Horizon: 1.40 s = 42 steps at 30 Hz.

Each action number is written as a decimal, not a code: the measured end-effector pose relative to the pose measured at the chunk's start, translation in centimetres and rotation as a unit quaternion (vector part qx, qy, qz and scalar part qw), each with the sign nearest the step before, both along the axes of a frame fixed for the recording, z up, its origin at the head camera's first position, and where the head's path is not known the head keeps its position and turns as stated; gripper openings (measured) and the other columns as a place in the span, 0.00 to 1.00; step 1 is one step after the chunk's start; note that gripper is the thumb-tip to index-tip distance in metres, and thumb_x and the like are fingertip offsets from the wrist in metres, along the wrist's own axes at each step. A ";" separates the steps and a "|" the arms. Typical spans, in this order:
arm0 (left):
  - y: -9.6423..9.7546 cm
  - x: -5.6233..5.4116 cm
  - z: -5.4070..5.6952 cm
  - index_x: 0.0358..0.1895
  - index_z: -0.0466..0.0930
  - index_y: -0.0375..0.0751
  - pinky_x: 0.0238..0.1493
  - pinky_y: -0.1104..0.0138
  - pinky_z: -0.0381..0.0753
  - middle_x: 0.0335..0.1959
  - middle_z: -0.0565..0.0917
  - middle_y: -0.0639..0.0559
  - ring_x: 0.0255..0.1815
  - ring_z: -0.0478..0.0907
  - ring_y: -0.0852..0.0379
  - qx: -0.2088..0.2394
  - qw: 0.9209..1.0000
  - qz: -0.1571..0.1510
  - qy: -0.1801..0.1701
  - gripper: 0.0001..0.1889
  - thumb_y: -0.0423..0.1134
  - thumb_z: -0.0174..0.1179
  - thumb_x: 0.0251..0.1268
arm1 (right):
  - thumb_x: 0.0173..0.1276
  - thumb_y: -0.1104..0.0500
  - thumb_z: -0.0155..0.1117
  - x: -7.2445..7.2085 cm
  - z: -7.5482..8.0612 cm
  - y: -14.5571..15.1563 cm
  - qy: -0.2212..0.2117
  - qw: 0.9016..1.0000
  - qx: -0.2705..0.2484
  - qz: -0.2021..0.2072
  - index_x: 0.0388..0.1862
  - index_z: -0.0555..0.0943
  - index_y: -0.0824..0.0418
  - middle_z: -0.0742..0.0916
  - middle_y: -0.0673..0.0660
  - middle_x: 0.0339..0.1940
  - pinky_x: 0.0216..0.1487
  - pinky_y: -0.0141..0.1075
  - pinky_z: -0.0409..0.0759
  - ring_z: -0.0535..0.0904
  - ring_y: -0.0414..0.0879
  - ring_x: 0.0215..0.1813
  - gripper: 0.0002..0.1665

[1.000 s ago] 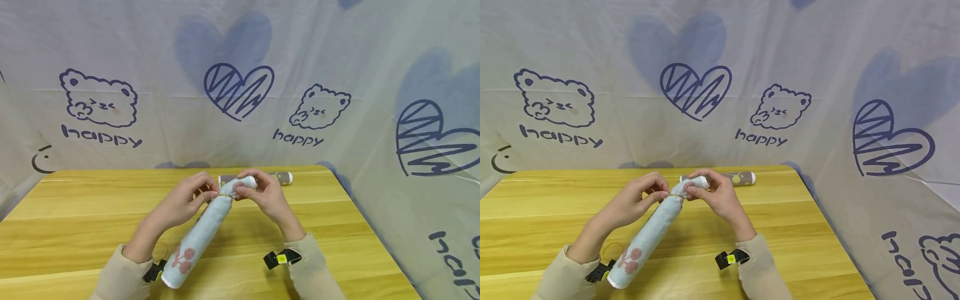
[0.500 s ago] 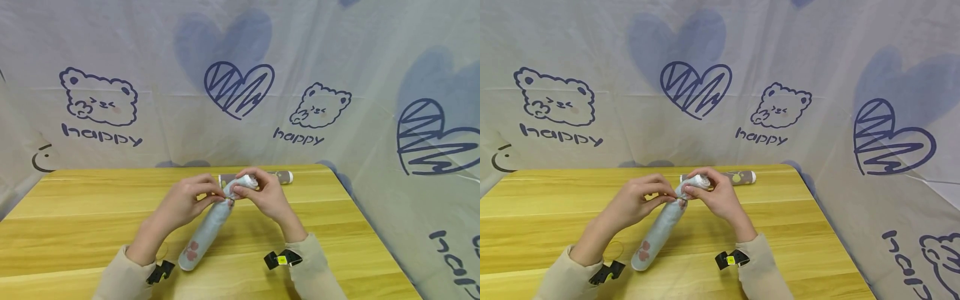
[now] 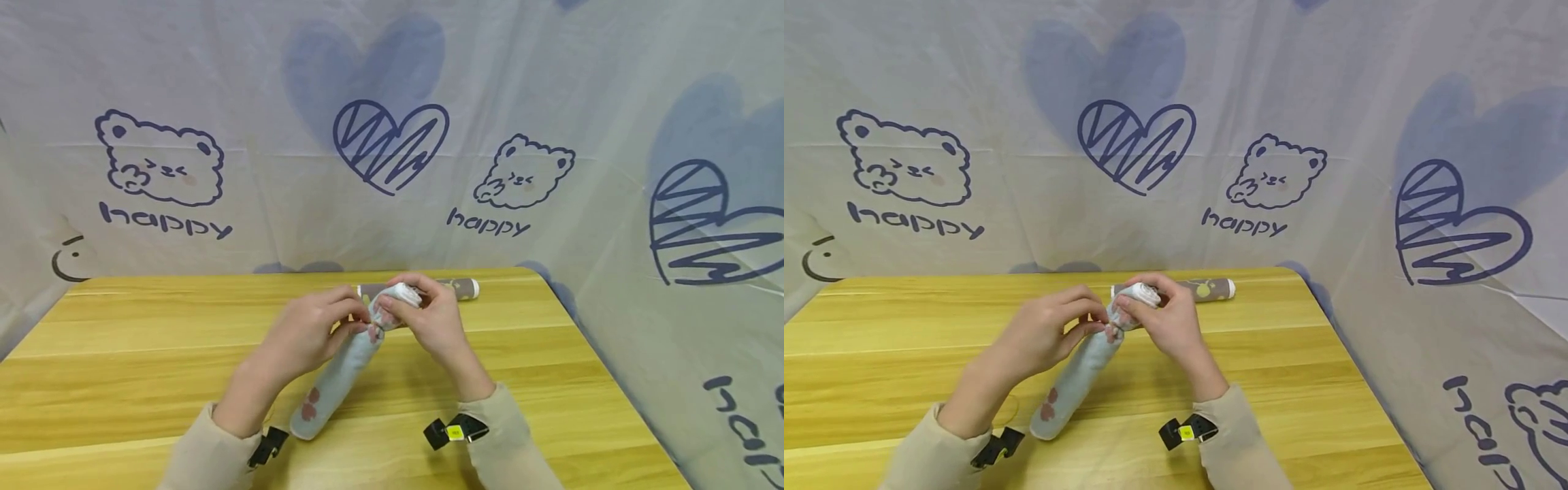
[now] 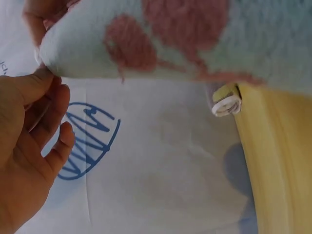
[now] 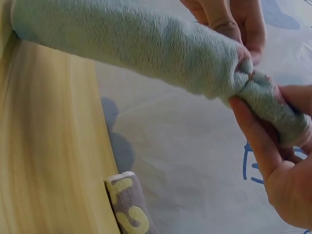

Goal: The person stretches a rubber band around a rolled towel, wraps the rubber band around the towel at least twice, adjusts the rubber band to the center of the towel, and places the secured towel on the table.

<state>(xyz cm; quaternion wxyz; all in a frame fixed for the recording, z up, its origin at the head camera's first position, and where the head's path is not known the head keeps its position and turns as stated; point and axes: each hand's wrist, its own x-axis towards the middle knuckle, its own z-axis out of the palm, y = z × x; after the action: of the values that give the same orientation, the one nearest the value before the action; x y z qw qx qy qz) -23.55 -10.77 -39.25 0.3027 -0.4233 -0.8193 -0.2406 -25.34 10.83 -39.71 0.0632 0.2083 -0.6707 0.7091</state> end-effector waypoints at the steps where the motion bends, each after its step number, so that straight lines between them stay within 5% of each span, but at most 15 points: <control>1: 0.1 0.1 -0.1 0.38 0.87 0.43 0.36 0.68 0.84 0.37 0.85 0.56 0.33 0.82 0.61 -0.012 1.000 0.007 -0.008 0.06 0.32 0.74 0.62 | 0.64 0.75 0.72 0.0 0.0 -0.1 -0.003 1.000 0.003 -0.011 0.50 0.81 0.77 0.84 0.58 0.39 0.32 0.33 0.87 0.82 0.42 0.32 0.16; 10: 0.7 0.0 -0.8 0.37 0.81 0.45 0.34 0.68 0.81 0.34 0.77 0.58 0.31 0.75 0.62 -0.035 0.997 0.019 -0.068 0.06 0.33 0.69 0.69 | 0.62 0.73 0.75 0.1 -0.1 -0.6 -0.021 0.998 0.012 -0.056 0.49 0.84 0.74 0.84 0.60 0.40 0.30 0.32 0.86 0.81 0.42 0.31 0.16; 22: 2.4 0.5 -1.5 0.38 0.76 0.46 0.38 0.70 0.80 0.34 0.74 0.59 0.34 0.72 0.63 -0.055 0.981 -0.025 -0.182 0.05 0.36 0.62 0.75 | 0.63 0.77 0.72 -2.0 -1.5 1.1 0.002 0.996 -0.009 -0.090 0.48 0.83 0.79 0.86 0.55 0.37 0.31 0.28 0.84 0.81 0.39 0.31 0.15; 28: 1.6 0.4 -1.2 0.39 0.73 0.46 0.36 0.68 0.79 0.34 0.74 0.58 0.34 0.72 0.62 -0.020 0.978 -0.008 -0.209 0.06 0.34 0.60 0.75 | 0.70 0.73 0.67 -2.1 -1.8 1.4 -0.016 0.999 0.006 -0.033 0.55 0.79 0.77 0.84 0.54 0.39 0.34 0.27 0.83 0.80 0.39 0.34 0.16; 34: 0.3 0.1 -0.6 0.40 0.73 0.43 0.36 0.67 0.77 0.34 0.74 0.55 0.35 0.72 0.60 0.012 0.974 -0.030 -0.223 0.06 0.28 0.59 0.75 | 0.73 0.72 0.60 -1.8 -1.5 1.6 0.023 0.997 0.009 0.067 0.66 0.75 0.73 0.82 0.66 0.57 0.44 0.34 0.87 0.83 0.44 0.46 0.23; 42: -0.9 -0.5 -0.5 0.40 0.76 0.42 0.39 0.66 0.78 0.37 0.77 0.54 0.38 0.74 0.58 0.060 0.964 -0.049 -0.255 0.07 0.26 0.58 0.75 | 0.66 0.76 0.69 -1.6 -1.3 2.5 0.020 0.990 0.030 0.137 0.66 0.74 0.71 0.78 0.66 0.62 0.50 0.40 0.88 0.82 0.48 0.52 0.30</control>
<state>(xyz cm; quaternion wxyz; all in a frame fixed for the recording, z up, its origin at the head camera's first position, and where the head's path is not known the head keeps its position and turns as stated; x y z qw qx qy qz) -24.01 -11.67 -39.75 0.0961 -0.3683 -0.8320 -0.4036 -26.97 13.29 -41.06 -0.0269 0.3144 -0.6551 0.6865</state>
